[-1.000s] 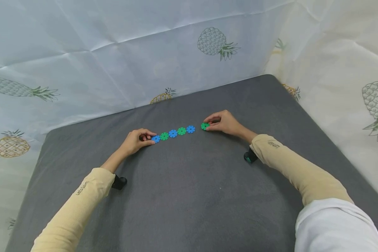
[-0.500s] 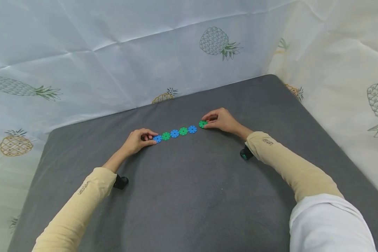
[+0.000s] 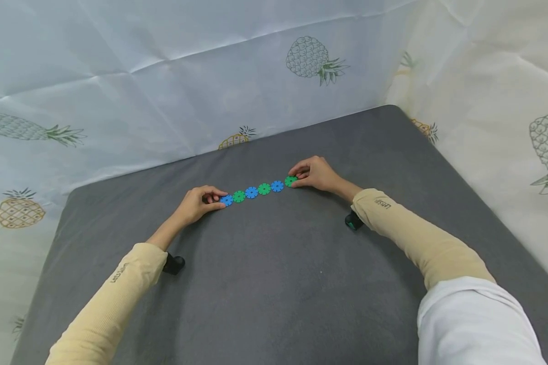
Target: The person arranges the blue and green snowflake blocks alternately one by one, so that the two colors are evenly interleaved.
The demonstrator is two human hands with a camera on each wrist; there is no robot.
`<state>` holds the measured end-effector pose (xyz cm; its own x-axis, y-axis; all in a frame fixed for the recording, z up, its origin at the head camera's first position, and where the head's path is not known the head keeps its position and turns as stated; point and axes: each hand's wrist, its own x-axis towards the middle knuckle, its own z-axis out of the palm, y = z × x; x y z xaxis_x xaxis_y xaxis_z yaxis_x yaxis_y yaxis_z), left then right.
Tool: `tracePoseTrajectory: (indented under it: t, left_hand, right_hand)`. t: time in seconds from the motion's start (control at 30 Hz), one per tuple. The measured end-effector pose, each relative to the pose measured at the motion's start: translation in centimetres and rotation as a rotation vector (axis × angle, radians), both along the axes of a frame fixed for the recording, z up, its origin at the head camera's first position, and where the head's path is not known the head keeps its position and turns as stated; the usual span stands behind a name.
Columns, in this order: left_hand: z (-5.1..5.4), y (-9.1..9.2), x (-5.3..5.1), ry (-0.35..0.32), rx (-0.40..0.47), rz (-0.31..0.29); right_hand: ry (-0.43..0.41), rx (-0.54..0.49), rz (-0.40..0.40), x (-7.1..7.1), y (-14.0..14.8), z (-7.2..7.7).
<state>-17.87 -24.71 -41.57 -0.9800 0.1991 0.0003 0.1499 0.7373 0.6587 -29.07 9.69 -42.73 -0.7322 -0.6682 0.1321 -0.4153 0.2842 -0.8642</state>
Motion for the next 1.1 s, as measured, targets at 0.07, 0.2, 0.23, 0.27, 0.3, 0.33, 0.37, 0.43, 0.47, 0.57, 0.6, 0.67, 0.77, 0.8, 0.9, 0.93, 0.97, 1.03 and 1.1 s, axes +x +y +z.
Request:
tracePoseTrajectory:
  t: [0.07,0.2,0.23,0.27,0.3,0.33,0.37,0.43,0.47,0.57,0.6,0.67,0.77,0.8,0.9,0.93,0.97,1.03,1.1]
  left_hand:
    - [0.0,0.0,0.0,0.000,-0.002,0.001]
    - [0.0,0.0,0.0,-0.006,0.002,0.003]
    - [-0.1,0.0,0.0,-0.006,0.003,0.003]
    - [-0.1,0.0,0.0,-0.007,0.004,0.004]
    - [-0.1,0.0,0.0,-0.008,0.005,0.004]
    - [-0.1,0.0,0.0,-0.009,0.005,0.006]
    - [-0.1,0.0,0.0,-0.010,0.006,0.006]
    - [0.0,0.0,0.0,-0.009,0.006,0.006]
    - [0.0,0.1,0.0,-0.009,0.007,0.006]
    - [0.0,0.0,0.0,-0.008,0.007,0.005]
    - [0.0,0.0,0.0,-0.006,0.007,0.004]
    - [0.0,0.0,0.0,-0.004,0.007,0.002]
    - [-0.1,0.0,0.0,-0.003,0.005,-0.001]
    - [-0.1,0.0,-0.1,-0.003,0.004,-0.002]
    - [-0.1,0.0,-0.1,-0.007,0.004,-0.002]
    - [-0.1,0.0,-0.1,-0.007,0.004,-0.002]
    - [-0.1,0.0,-0.1,-0.006,0.005,-0.002]
    - [-0.1,0.0,-0.1,-0.006,0.009,-0.003]
    - [0.0,0.0,-0.2,-0.007,0.011,-0.002]
  right_hand:
    - [-0.002,0.018,0.000,0.6,-0.2,0.9]
    - [-0.016,0.030,-0.005,0.8,-0.2,1.0]
    - [-0.015,0.030,-0.005,0.5,-0.2,0.6]
    - [-0.020,0.029,-0.004,0.2,-0.1,0.2]
    - [-0.028,0.026,-0.004,0.0,0.0,-0.3]
    - [-0.033,0.027,-0.001,-0.1,0.1,-0.3]
    - [-0.044,0.023,0.002,-0.2,0.1,-0.4]
    - [-0.064,0.009,0.010,-0.3,0.2,-0.4]
    - [-0.073,0.004,0.013,-0.3,0.3,-0.4]
    - [-0.090,-0.007,0.021,-0.3,0.4,-0.3]
    - [-0.090,-0.005,0.021,-0.3,0.4,-0.3]
    - [-0.084,0.003,0.024,-0.3,0.4,-0.2]
    - [-0.081,0.012,0.022,-0.3,0.4,-0.2]
    - [-0.083,0.013,0.020,-0.3,0.4,-0.2]
    - [-0.085,0.011,0.021,-0.3,0.4,-0.2]
    - [-0.084,0.010,0.021,-0.3,0.3,-0.2]
    - [-0.080,0.011,0.023,-0.3,0.3,-0.2]
    - [-0.073,0.010,0.024,-0.3,0.3,-0.2]
    - [-0.066,0.009,0.025,-0.3,0.3,-0.3]
